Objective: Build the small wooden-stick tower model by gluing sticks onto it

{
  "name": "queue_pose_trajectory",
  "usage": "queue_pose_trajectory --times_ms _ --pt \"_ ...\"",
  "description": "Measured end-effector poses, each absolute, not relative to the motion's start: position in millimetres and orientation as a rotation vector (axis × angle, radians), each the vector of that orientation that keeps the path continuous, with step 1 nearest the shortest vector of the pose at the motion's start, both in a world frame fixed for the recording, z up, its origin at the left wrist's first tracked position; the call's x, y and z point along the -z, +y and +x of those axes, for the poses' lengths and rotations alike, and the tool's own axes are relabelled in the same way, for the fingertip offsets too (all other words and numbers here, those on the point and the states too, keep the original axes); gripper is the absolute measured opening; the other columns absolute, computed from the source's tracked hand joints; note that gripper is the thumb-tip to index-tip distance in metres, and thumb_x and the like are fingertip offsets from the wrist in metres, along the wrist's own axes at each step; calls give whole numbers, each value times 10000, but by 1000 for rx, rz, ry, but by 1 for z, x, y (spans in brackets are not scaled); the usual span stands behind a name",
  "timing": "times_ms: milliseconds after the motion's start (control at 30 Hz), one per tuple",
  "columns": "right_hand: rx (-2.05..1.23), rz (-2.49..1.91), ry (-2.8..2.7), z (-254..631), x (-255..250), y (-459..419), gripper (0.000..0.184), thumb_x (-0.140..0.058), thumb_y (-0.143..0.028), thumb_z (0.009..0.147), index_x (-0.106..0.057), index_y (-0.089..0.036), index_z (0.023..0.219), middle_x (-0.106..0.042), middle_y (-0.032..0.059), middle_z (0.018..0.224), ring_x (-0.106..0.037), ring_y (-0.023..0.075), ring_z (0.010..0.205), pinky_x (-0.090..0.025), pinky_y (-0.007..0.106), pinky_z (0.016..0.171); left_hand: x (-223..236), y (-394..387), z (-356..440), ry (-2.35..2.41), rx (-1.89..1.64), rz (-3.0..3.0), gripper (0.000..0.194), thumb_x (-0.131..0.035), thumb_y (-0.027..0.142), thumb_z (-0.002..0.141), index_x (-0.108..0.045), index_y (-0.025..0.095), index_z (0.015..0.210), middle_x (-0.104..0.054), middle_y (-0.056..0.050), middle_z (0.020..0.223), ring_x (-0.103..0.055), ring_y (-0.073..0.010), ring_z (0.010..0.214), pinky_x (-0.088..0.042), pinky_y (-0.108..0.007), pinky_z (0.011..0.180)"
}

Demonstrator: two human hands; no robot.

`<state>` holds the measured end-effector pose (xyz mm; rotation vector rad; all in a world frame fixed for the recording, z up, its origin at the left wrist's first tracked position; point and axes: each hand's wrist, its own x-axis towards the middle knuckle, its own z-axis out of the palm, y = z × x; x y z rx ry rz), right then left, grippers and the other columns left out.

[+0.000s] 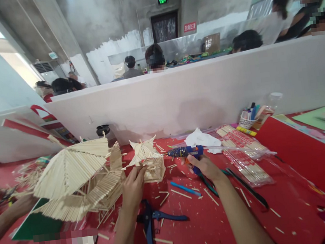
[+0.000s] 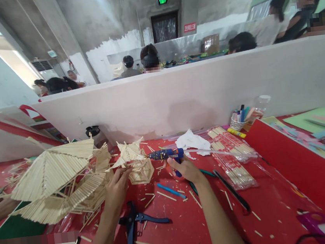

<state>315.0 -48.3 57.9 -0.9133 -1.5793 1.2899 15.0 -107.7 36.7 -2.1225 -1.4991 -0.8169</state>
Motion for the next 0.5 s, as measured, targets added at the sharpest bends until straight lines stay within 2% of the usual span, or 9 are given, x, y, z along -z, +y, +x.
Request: queue_pose_trajectory --times_ms 300,400,500 --pt "-1317 -920 -1594 313 -67 -52 629 -555 -786 817 -680 -171 774 -511 -15 559 -510 131 495 -406 258 514 -30 -108 18 -1417 887 -2051 274 -459 109 981 -625 166 1191 -699 -109 1112 -687 -194 1030 -513 -270 850" --pt "-1315 -932 -1689 312 -73 -56 601 -540 -753 850 -713 -179 808 -519 -17 536 -508 137 495 -423 261 528 -26 -118 9 -1336 933 -2159 308 -430 66 968 -603 166 1203 -691 -113 1137 -671 -191 1074 -516 -291 916" --pt "-1271 -963 -1799 305 -77 -60 558 -559 -715 858 -736 -189 805 -575 -4 548 -523 146 499 -451 273 550 -23 -125 0 -1246 847 -2384 335 -426 24 935 -615 178 1164 -703 -94 1101 -681 -185 1017 -542 -291 884"
